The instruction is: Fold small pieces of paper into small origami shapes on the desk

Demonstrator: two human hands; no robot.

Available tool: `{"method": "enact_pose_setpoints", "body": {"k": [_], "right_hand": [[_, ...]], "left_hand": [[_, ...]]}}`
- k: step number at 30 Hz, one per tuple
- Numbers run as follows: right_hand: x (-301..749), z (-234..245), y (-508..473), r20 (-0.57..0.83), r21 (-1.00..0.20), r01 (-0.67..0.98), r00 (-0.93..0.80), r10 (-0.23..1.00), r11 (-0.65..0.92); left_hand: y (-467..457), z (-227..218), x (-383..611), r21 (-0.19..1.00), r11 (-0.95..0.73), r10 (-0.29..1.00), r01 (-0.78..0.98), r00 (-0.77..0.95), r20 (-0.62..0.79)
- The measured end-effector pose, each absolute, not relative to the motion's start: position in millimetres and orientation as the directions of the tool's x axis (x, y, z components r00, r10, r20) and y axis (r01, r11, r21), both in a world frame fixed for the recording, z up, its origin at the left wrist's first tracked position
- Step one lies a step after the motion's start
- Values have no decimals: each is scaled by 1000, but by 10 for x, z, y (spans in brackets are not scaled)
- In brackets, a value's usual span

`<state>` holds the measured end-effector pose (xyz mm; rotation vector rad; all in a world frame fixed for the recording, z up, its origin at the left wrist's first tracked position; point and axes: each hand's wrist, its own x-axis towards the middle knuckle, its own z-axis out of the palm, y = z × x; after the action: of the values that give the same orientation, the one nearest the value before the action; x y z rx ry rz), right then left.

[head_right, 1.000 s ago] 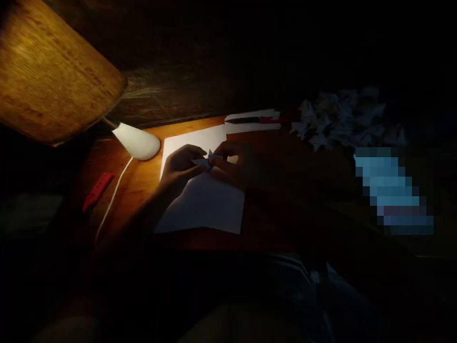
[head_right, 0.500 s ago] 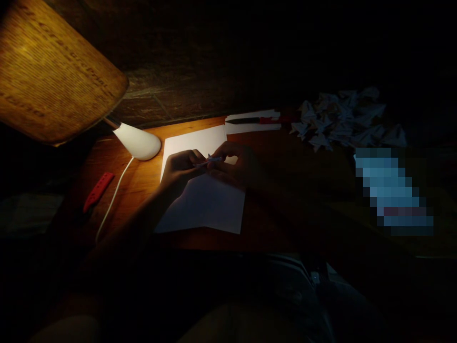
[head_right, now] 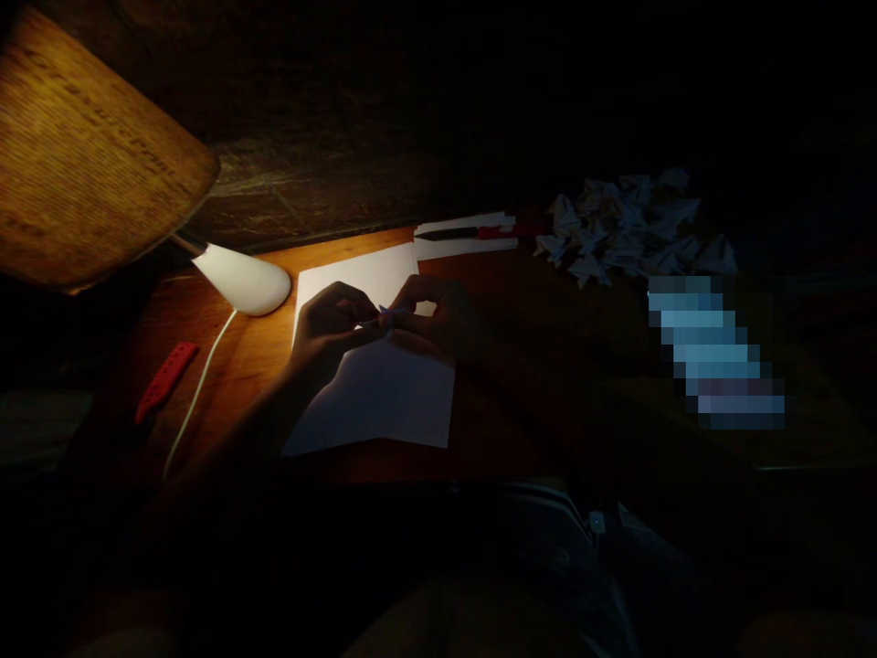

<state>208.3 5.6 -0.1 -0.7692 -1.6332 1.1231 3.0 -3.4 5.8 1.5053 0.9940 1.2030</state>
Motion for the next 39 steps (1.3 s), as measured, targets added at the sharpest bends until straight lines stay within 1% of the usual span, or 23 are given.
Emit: {"method": "enact_pose_setpoints", "body": {"k": [5,10,16,20,24,27,29,32,36,39], "right_hand": [[2086,-46,76,401,-899,1,-398,825,438],[2082,-57,97,420,-889,-25,-443,792,457],[2088,-31,88,431,-883,-12,-421,798,470],[2091,-5,55,368,-910,44,-369,853,412],[2073,-3,46,297,-939,84,-289,910,333],[2053,-18,63,272,-949,91,-252,929,302],[2043,-27,73,258,-955,77,-248,934,285],[2037,-37,72,229,-965,55,-286,930,255],[2036,-39,52,254,-959,53,-286,924,280],[2039,-34,45,268,-954,61,-276,923,295]], "left_hand": [[-75,110,14,959,-273,936,78,250,246],[-86,119,1,957,-273,930,97,280,237],[-83,117,20,942,-316,921,115,275,276],[-92,124,45,942,-310,935,130,222,277],[-98,112,57,951,-278,944,134,222,245],[-103,101,58,962,-244,946,122,246,209],[-105,97,59,973,-215,947,85,261,187],[-103,92,63,986,-161,948,53,288,139],[-98,87,66,993,-110,944,34,317,94],[-99,85,65,994,-100,947,53,311,78]]}}
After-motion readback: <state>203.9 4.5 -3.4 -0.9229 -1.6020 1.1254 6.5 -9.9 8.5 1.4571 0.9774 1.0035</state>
